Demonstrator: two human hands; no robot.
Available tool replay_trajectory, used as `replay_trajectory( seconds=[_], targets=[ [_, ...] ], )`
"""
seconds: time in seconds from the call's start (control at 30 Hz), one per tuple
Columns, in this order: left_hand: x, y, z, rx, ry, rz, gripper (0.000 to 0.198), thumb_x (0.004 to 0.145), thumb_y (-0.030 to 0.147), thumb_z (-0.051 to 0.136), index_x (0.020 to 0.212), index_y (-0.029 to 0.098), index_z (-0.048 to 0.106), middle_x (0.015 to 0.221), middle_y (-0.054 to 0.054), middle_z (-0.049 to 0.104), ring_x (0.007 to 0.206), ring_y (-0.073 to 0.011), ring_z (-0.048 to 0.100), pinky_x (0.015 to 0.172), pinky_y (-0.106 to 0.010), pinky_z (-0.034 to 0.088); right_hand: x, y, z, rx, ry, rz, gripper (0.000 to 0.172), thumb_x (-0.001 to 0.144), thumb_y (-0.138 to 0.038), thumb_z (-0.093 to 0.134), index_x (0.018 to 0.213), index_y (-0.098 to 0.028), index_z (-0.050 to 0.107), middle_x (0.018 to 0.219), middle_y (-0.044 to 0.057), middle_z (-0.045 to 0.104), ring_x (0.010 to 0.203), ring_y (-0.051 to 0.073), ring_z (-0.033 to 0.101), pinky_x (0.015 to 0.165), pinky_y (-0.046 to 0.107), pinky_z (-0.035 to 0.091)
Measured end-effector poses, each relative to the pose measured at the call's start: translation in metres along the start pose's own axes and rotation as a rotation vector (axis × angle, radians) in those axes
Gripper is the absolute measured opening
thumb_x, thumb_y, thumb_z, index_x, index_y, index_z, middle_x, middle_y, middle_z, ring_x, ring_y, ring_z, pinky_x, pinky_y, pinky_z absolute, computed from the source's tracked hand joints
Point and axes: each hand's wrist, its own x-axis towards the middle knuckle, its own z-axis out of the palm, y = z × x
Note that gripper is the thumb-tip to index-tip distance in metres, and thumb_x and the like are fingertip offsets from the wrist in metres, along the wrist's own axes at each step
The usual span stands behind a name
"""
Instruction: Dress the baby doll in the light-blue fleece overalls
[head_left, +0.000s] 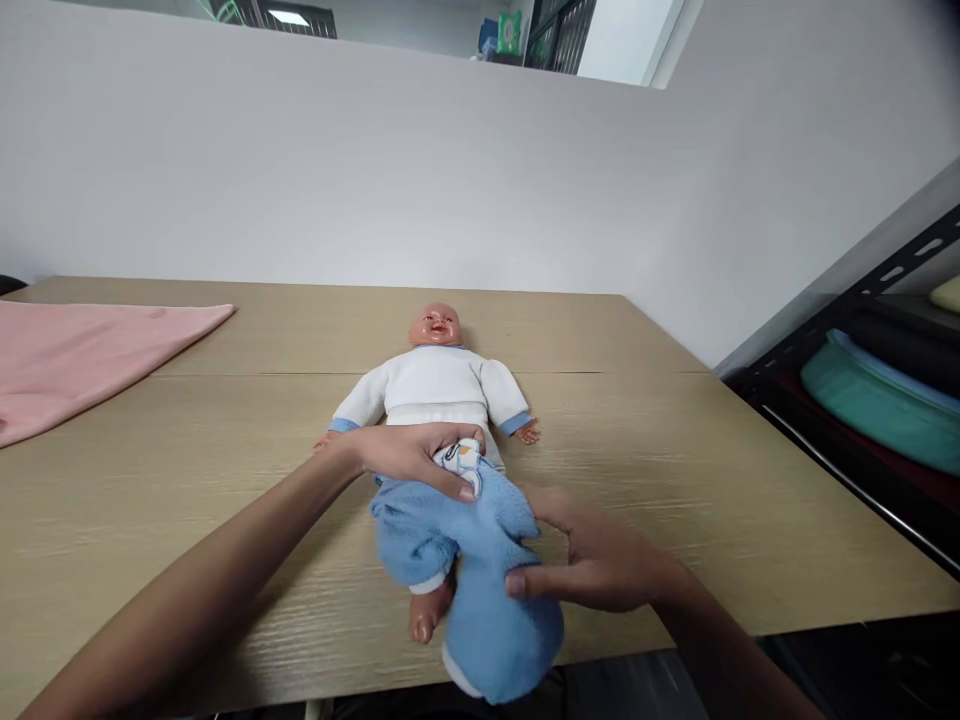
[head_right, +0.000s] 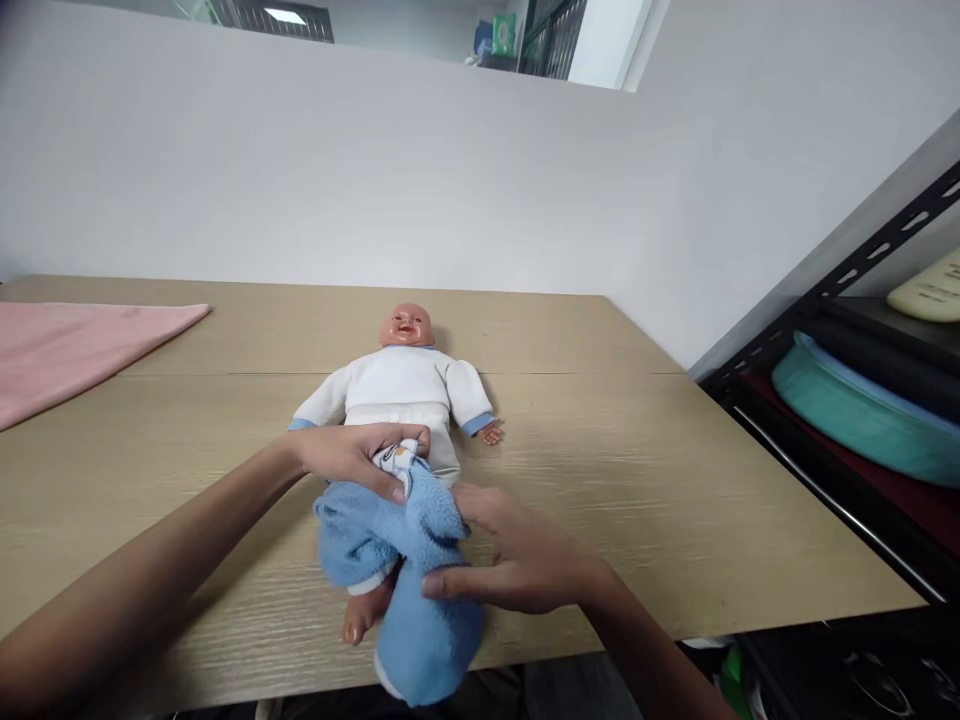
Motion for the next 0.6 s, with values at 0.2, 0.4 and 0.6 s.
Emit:
replay_trajectory(
  seconds=[0.2,0.4,0.6],
  targets=[
    [-0.005,-0.005,-0.005,0.003,-0.372,-0.057,0.043,0.077,0.048,0.093,0.108,0.021,0.079,0.105,-0.004,0.082,0.095,-0.0263,0.073,0.089,-0.036,0.061,0.006,0.016,0.008,0.100,0.227,0.113,0.034,0.103,-0.055,0.065,0.106,-0.022,0.067,0.100,0.002,0.068,0.093,0.021,0.064,0.086,0.033,0.053],
    [-0.007,-0.024,-0.013,-0.037,-0.097,0.034,0.049,0.085,0.053,0.085,0.123,0.025,0.076,0.121,-0.002,0.078,0.119,-0.0266,0.069,0.108,-0.035,0.054,0.001,0.004,0.004,0.042,-0.035,0.082,0.043,0.095,-0.058,0.073,0.118,-0.022,0.074,0.112,0.006,0.074,0.107,0.030,0.067,0.100,0.043,0.054],
    [-0.007,-0.031,-0.012,-0.052,-0.129,-0.069,0.061,0.081,0.060,0.086,0.131,0.027,0.073,0.132,-0.002,0.075,0.128,-0.0286,0.067,0.111,-0.037,0.053,-0.005,0.001,0.006,0.104,-0.081,-0.004,0.032,0.093,-0.052,0.079,0.109,-0.024,0.080,0.125,0.008,0.073,0.121,0.030,0.066,0.114,0.046,0.049]
  ],
)
